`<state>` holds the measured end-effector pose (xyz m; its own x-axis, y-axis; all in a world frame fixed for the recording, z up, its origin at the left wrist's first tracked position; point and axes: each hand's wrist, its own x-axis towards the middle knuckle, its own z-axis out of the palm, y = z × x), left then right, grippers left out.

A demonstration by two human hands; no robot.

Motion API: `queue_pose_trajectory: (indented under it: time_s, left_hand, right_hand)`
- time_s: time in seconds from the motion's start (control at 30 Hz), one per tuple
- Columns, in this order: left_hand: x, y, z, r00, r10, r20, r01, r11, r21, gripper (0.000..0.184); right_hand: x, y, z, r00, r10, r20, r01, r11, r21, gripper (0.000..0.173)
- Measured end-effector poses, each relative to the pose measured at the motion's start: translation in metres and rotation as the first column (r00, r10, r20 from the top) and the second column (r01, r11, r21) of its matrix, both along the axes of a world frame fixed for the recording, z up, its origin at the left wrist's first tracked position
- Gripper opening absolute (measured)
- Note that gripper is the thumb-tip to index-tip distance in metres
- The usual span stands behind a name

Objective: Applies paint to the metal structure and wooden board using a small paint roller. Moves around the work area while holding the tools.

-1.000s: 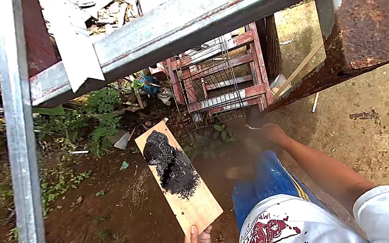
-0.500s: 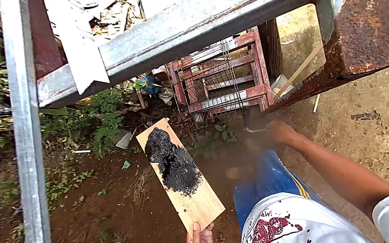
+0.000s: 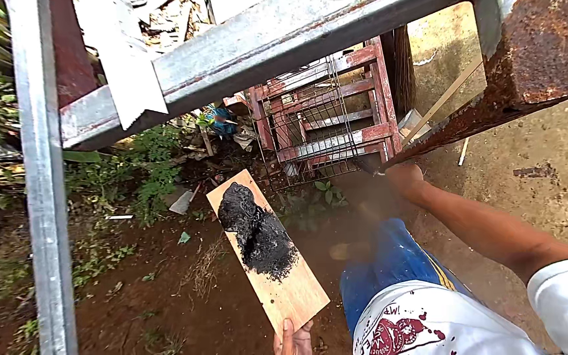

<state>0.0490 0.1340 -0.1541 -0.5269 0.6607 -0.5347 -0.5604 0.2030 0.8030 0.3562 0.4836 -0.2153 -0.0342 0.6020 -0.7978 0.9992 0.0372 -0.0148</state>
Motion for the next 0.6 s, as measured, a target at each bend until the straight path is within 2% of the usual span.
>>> queue_pose_trajectory:
  time_s: [0.2,0.27,0.43,0.57,0.6]
  left_hand:
    - [0.004,-0.001,-0.004,1.0,0.017,0.008,-0.017,1.0,-0.009,0.042]
    - [0.005,0.0,-0.006,1.0,0.024,0.01,-0.024,1.0,-0.008,0.043]
    - [0.01,0.001,-0.004,0.998,0.055,0.018,-0.055,0.998,0.004,0.045]
    - [0.006,-0.007,-0.006,0.997,0.068,0.02,-0.068,0.997,0.022,0.045]
    - [0.005,-0.009,-0.008,0.997,0.076,0.022,-0.077,0.997,0.027,0.046]
  right_hand:
    - [-0.011,0.005,0.065,0.987,0.16,0.034,-0.161,0.986,0.047,0.013]
    - [-0.02,0.01,0.064,0.978,0.202,0.049,-0.204,0.978,0.049,0.014]
    - [-0.033,0.019,0.013,0.964,0.265,0.012,-0.265,0.961,0.082,0.015]
    - [-0.029,0.018,0.028,0.959,0.28,0.039,-0.282,0.957,0.073,0.023]
    - [-0.024,0.016,0.038,0.957,0.283,0.057,-0.287,0.954,0.083,0.019]
